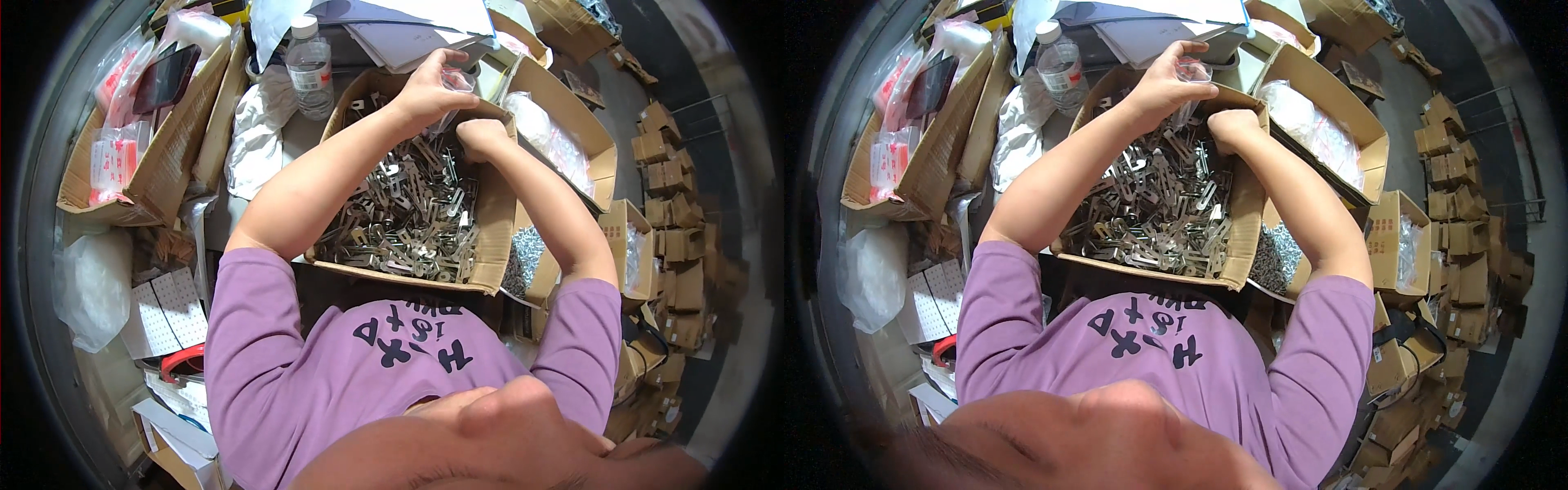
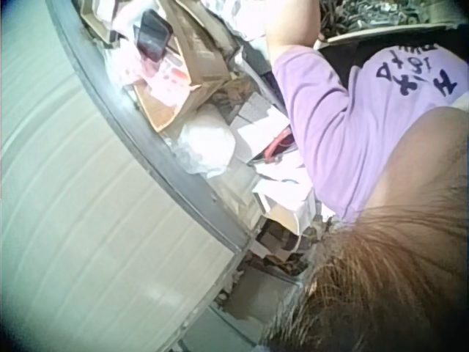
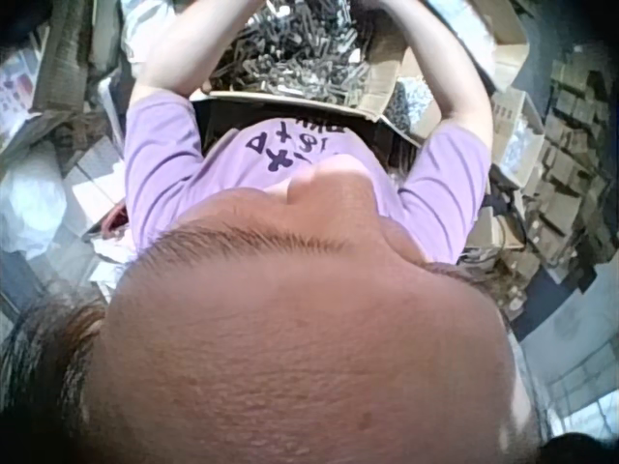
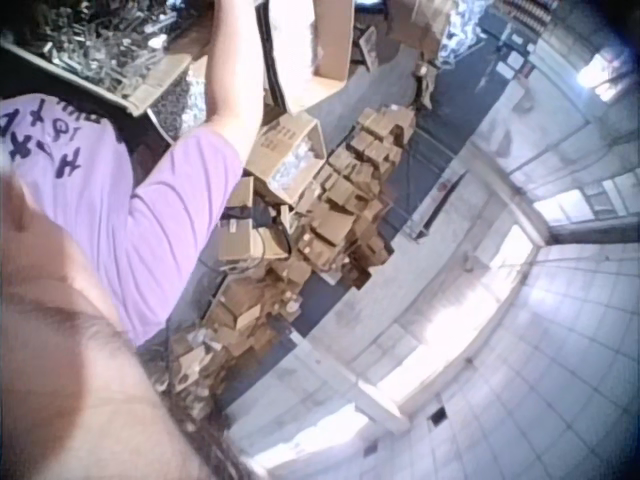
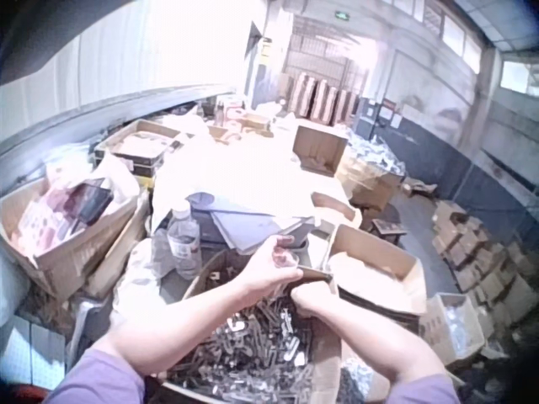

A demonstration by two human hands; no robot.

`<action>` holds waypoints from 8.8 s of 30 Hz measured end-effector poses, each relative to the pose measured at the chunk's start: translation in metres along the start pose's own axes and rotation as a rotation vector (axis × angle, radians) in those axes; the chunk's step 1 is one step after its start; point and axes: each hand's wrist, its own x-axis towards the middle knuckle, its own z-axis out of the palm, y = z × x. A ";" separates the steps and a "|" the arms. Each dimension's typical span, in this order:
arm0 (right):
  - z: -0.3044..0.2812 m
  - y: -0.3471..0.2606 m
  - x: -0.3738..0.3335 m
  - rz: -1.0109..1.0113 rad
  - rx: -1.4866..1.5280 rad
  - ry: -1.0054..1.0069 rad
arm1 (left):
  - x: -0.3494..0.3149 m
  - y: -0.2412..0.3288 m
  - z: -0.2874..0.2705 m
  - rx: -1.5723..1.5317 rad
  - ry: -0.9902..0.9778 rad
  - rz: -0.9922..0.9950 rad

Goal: The person sorts metal hinges and screws from cardboard boxes into small plastic bags.

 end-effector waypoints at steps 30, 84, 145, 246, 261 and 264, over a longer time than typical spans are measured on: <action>0.024 0.109 0.011 0.013 0.466 0.461 | -0.010 -0.007 0.013 0.328 -0.247 -0.172; 0.033 0.018 -0.112 -0.254 1.345 0.835 | -0.029 0.003 0.038 0.371 -0.325 -0.037; 0.048 0.030 -0.122 -0.324 1.571 0.933 | -0.033 0.007 0.050 0.254 -0.269 0.074; 0.003 0.037 -0.092 -0.384 1.695 0.659 | -0.008 0.007 0.006 0.347 -0.405 -0.279; 0.109 0.058 -0.130 0.121 0.920 0.466 | -0.030 -0.002 0.041 -0.211 -0.483 -0.440; 0.140 0.028 -0.121 0.011 0.691 0.500 | -0.030 -0.006 0.040 -0.195 -0.482 -0.442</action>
